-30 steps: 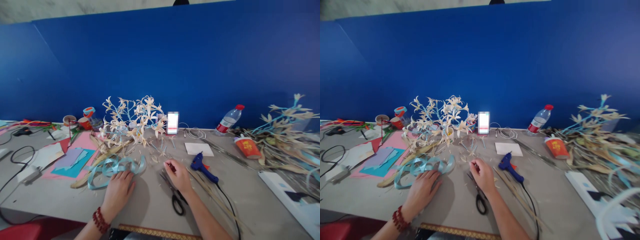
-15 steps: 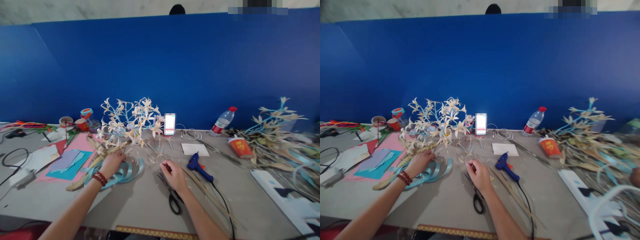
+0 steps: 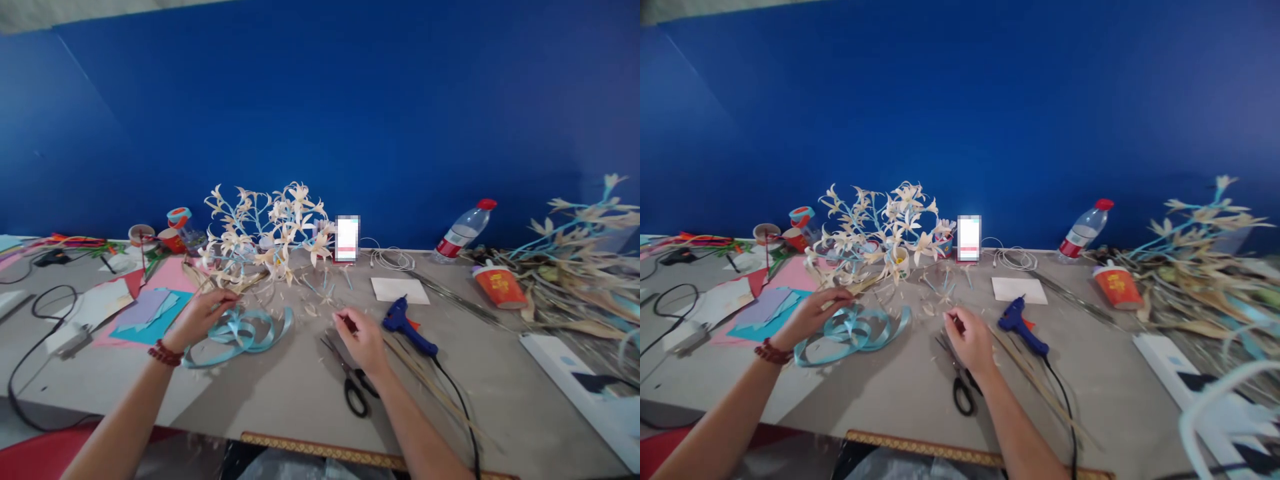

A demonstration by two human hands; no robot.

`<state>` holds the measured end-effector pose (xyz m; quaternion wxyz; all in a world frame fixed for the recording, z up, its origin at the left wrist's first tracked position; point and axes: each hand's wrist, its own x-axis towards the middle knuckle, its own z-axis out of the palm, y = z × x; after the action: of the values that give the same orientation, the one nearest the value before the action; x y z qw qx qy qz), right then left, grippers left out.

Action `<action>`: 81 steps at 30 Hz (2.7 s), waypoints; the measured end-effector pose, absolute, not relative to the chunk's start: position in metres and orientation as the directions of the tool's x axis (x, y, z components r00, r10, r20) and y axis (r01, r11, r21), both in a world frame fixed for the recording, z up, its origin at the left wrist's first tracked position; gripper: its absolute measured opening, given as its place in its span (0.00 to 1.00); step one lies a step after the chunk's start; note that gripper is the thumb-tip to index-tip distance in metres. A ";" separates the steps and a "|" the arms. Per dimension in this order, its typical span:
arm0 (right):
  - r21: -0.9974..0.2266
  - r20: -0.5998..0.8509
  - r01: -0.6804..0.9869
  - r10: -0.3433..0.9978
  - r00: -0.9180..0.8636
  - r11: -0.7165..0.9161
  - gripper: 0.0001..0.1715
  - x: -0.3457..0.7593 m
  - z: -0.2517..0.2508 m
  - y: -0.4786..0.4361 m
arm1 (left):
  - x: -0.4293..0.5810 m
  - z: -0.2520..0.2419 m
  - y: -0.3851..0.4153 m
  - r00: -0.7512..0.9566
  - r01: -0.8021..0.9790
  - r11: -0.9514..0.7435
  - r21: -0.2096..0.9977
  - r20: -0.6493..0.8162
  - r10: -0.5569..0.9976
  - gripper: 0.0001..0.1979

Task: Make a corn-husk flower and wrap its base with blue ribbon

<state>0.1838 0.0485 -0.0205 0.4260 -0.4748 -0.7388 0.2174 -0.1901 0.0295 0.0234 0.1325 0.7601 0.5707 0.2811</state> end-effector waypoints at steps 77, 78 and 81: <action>-0.890 0.085 0.381 0.911 -0.403 0.251 0.03 0.158 0.011 -0.048 | -0.044 0.028 -0.054 0.473 0.505 -0.379 0.776 0.118 0.873 0.21; -0.902 0.073 0.366 0.917 -0.392 0.228 0.03 0.159 0.008 -0.048 | -0.044 0.027 -0.053 0.483 0.489 -0.377 0.786 0.116 0.868 0.21; -0.984 -0.023 0.171 0.939 -0.343 0.039 0.05 0.159 -0.002 -0.049 | -0.046 0.022 -0.050 0.369 0.493 -0.359 0.793 0.184 0.911 0.19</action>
<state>0.1595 -0.0485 -0.0023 0.3612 -0.4452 -0.6236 0.5314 -0.0459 -0.0498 0.0216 0.3272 0.7598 0.4619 0.3199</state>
